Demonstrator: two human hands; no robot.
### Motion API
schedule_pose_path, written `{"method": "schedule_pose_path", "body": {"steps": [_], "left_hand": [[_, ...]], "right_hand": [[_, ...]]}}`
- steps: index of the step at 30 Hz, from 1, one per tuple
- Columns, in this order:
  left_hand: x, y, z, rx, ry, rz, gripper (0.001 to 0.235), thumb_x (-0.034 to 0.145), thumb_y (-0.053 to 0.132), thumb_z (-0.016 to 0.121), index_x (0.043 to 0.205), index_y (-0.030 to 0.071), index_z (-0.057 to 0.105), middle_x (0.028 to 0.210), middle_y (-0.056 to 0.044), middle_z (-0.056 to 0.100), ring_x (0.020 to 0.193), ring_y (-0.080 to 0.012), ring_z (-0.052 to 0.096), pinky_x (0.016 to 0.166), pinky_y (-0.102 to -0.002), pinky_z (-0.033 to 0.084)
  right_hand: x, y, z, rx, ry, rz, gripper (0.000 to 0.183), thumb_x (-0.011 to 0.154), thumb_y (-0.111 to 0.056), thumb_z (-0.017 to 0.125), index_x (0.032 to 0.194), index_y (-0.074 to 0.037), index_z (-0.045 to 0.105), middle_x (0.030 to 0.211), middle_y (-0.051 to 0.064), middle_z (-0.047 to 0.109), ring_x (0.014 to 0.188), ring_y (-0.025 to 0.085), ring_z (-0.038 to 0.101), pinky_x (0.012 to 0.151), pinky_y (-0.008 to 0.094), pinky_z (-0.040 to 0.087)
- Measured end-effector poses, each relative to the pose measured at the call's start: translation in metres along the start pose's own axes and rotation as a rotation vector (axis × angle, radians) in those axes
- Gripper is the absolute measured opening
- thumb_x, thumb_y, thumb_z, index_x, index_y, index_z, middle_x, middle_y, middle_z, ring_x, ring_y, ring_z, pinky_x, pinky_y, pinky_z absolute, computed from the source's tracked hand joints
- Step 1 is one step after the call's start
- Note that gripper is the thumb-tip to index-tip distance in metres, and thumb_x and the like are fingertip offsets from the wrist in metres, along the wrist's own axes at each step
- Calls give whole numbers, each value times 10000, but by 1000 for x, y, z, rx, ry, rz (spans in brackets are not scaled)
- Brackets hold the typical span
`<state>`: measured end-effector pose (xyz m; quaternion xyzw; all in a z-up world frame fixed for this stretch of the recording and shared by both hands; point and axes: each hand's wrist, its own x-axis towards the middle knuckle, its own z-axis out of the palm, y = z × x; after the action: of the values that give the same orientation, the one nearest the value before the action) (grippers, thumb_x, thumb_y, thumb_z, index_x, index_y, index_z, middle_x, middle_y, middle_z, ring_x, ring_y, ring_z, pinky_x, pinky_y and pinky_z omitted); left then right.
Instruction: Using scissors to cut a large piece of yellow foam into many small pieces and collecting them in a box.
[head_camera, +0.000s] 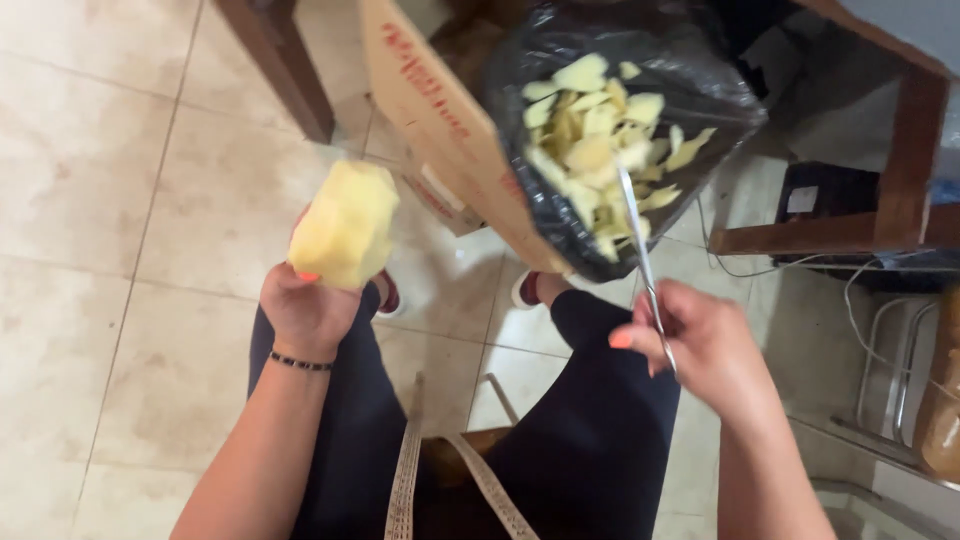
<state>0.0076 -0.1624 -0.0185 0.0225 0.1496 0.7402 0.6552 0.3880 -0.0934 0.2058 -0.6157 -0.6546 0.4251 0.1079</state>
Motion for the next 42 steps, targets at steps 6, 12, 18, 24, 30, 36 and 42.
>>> {"method": "schedule_pose_path", "body": {"steps": [6,12,18,24,30,36,42], "left_hand": [[21,-33,75,-21,-25,-60,924,498,94,488,1419,43,531,1224,-199,693,1053,-394,695,1020,-571,493],[22,-35,129,256,-84,-24,926,498,47,550,1420,129,503,1314,-106,646,1164,-330,648,972,-491,541],[23,-37,189,652,-315,27,1030,559,-66,763,1508,48,378,1471,-144,485,1312,-300,513,1029,-414,525],[40,-48,193,931,-677,61,996,615,-83,696,1538,49,346,1585,-96,367,1425,-260,400,1084,-388,468],[28,-42,217,1075,-696,110,951,639,-75,635,1538,58,352,1593,-126,318,1473,-271,303,1169,-435,358],[31,-52,244,1369,-442,159,945,665,253,921,1451,66,430,1329,-161,489,1266,-314,504,1038,-471,476],[55,-59,250,1496,-288,139,882,634,214,895,1407,81,491,1233,-172,513,1182,-329,537,966,-493,471]], "right_hand": [[62,49,-45,-96,-463,-3,652,748,-712,680,965,-98,644,710,180,707,706,369,734,710,522,588],[33,35,-57,-12,-407,-44,471,878,-557,652,1009,-105,684,758,132,796,736,286,839,709,432,625],[3,25,-30,-108,-89,-115,455,795,-491,815,1092,-169,693,763,64,760,704,267,758,687,378,572],[-19,-32,-9,-485,-31,-175,771,696,-781,749,1097,-135,619,950,154,712,969,416,713,862,546,542],[2,-32,0,-662,-2,-171,768,728,-867,652,1019,-157,600,964,61,681,988,333,718,954,468,501],[23,-33,7,-634,64,-202,664,802,-808,616,893,-152,570,873,93,665,896,381,718,871,470,532],[58,24,32,-365,43,-199,456,907,-636,607,821,-189,585,743,100,652,763,392,714,679,464,568]]}}
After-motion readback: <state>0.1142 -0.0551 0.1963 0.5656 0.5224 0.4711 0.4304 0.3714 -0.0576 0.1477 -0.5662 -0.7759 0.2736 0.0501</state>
